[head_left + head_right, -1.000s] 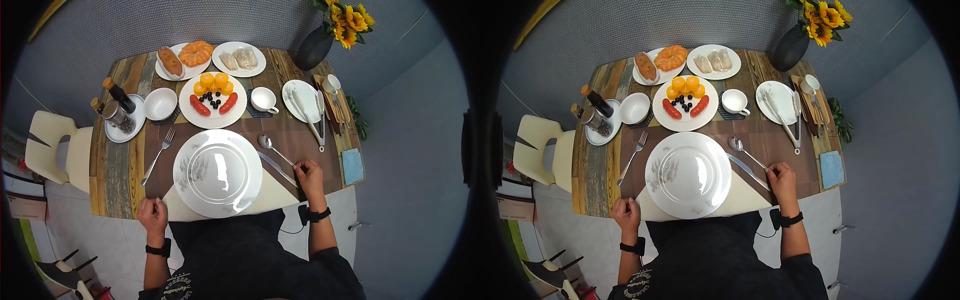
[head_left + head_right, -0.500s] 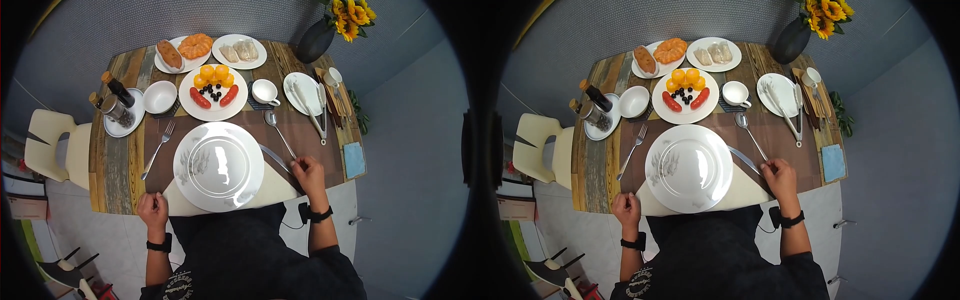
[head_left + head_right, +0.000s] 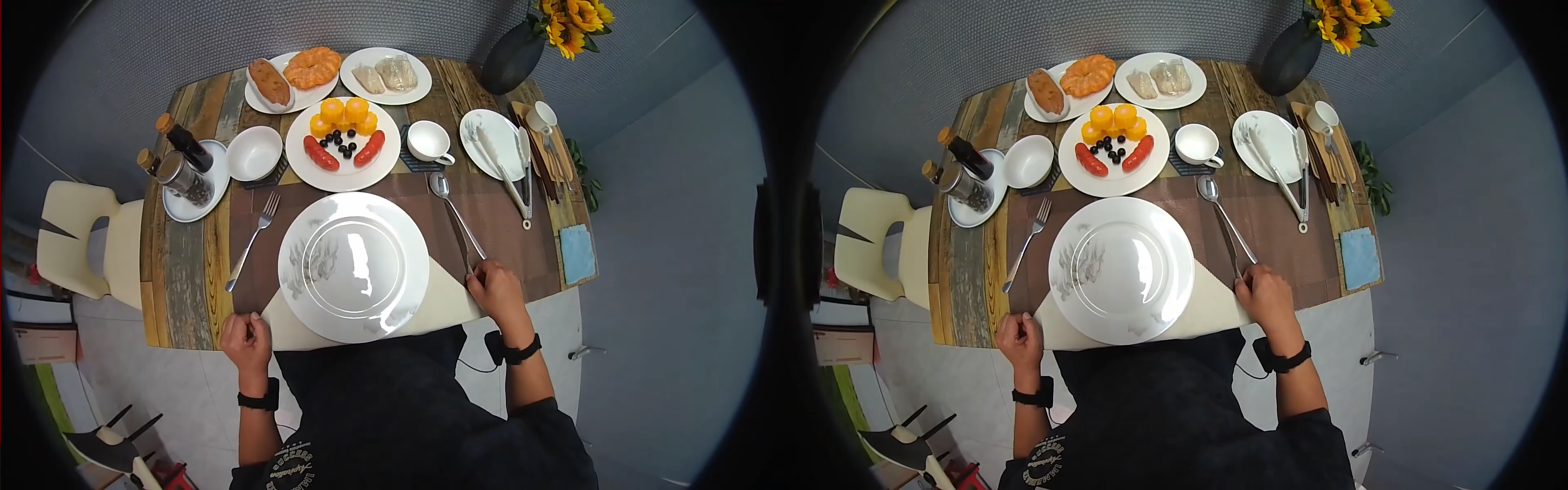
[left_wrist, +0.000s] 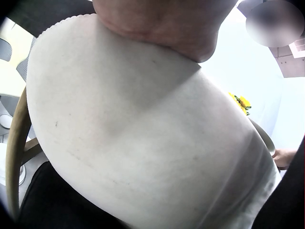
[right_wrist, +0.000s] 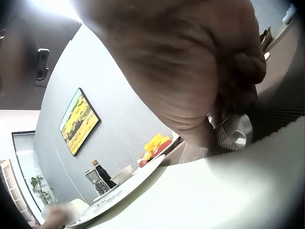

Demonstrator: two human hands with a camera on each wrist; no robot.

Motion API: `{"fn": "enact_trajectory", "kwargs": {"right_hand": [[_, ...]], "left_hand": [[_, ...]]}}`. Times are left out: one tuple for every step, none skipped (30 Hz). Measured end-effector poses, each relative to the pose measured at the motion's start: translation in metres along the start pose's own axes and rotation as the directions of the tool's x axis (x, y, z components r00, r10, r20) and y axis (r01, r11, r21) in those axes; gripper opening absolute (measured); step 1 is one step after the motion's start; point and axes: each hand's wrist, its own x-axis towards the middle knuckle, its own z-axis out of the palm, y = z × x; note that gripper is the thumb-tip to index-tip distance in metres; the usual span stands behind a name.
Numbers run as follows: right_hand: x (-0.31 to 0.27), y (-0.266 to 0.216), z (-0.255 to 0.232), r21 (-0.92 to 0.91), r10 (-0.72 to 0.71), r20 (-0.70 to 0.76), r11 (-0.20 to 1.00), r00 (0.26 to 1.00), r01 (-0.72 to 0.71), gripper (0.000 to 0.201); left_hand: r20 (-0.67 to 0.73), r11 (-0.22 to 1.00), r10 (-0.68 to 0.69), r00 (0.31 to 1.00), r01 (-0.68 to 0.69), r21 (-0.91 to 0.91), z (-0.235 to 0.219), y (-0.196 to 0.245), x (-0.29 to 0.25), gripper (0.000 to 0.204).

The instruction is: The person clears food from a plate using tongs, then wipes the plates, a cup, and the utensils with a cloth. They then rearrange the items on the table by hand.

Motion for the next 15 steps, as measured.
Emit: {"fn": "enact_trajectory", "kwargs": {"right_hand": [[0.0, 0.001, 0.0, -0.011, -0.009, 0.005, 1.0, 1.0, 0.009, 0.02], [-0.001, 0.0, 0.0, -0.011, -0.01, 0.003, 1.0, 1.0, 0.01, 0.02], [-0.001, 0.0, -0.001, 0.014, -0.016, -0.005, 1.0, 1.0, 0.016, 0.02], [-0.001, -0.001, -0.002, 0.038, -0.024, -0.014, 0.999, 1.0, 0.025, 0.02], [-0.003, 0.0, -0.004, 0.036, -0.029, -0.014, 0.999, 0.999, 0.029, 0.02], [-0.006, 0.0, -0.007, 0.094, -0.042, -0.001, 0.995, 0.999, 0.042, 0.019], [-0.007, -0.001, -0.009, 0.152, -0.057, 0.012, 0.987, 0.998, 0.054, 0.018], [-0.009, -0.005, -0.012, 0.15, -0.063, 0.014, 0.987, 0.998, 0.06, 0.018], [-0.012, -0.011, -0.015, 0.227, 0.01, 0.056, 0.974, 0.998, -0.023, 0.018], [-0.014, -0.016, -0.016, 0.298, 0.084, 0.104, 0.948, 0.991, -0.112, 0.018], [-0.013, -0.02, -0.014, 0.298, 0.087, 0.103, 0.948, 0.991, -0.114, 0.018], [-0.011, -0.025, -0.012, 0.327, 0.093, 0.166, 0.934, 0.982, -0.144, 0.019], [-0.009, -0.03, -0.01, 0.355, 0.096, 0.227, 0.919, 0.969, -0.174, 0.02], [-0.005, -0.036, -0.007, 0.357, 0.098, 0.224, 0.918, 0.97, -0.175, 0.02], [-0.001, -0.043, -0.002, 0.362, 0.115, 0.222, 0.912, 0.968, -0.192, 0.021]], "left_hand": [[-0.002, 1.0, -0.001, 1.0, 0.001, 0.0, 0.0, 0.0, -0.001, 0.019], [-0.003, 1.0, 0.001, 1.0, -0.001, -0.003, 0.0, -0.001, -0.001, 0.019], [-0.003, 1.0, 0.003, 1.0, -0.003, -0.007, 0.001, -0.002, -0.001, 0.019], [-0.007, 1.0, 0.003, 1.0, -0.003, -0.009, 0.001, -0.003, 0.0, 0.019], [-0.004, 1.0, 0.008, 1.0, -0.008, -0.006, 0.001, -0.003, 0.0, 0.019], [-0.001, 1.0, 0.011, 1.0, -0.011, -0.001, 0.0, -0.003, -0.001, 0.019], [-0.006, 1.0, 0.007, 1.0, -0.007, 0.0, 0.0, -0.002, 0.0, 0.019], [-0.013, 1.0, 0.013, 1.0, -0.013, 0.002, 0.0, -0.001, 0.001, 0.019], [-0.017, 1.0, 0.019, 1.0, -0.019, 0.004, 0.0, -0.001, 0.001, 0.018], [-0.015, 1.0, 0.016, 1.0, -0.016, 0.004, -0.001, 0.0, 0.0, 0.018], [-0.019, 1.0, 0.019, 1.0, -0.019, 0.001, 0.0, 0.0, 0.002, 0.018], [-0.021, 1.0, 0.021, 1.0, -0.021, -0.002, 0.0, 0.001, 0.002, 0.018], [-0.018, 1.0, 0.024, 1.0, -0.025, -0.004, 0.0, 0.001, 0.001, 0.018], [-0.022, 1.0, 0.016, 1.0, -0.016, -0.003, 0.0, 0.001, 0.001, 0.016], [-0.027, 1.0, 0.007, 1.0, -0.007, 0.001, 0.0, 0.0, 0.001, 0.014]]}}
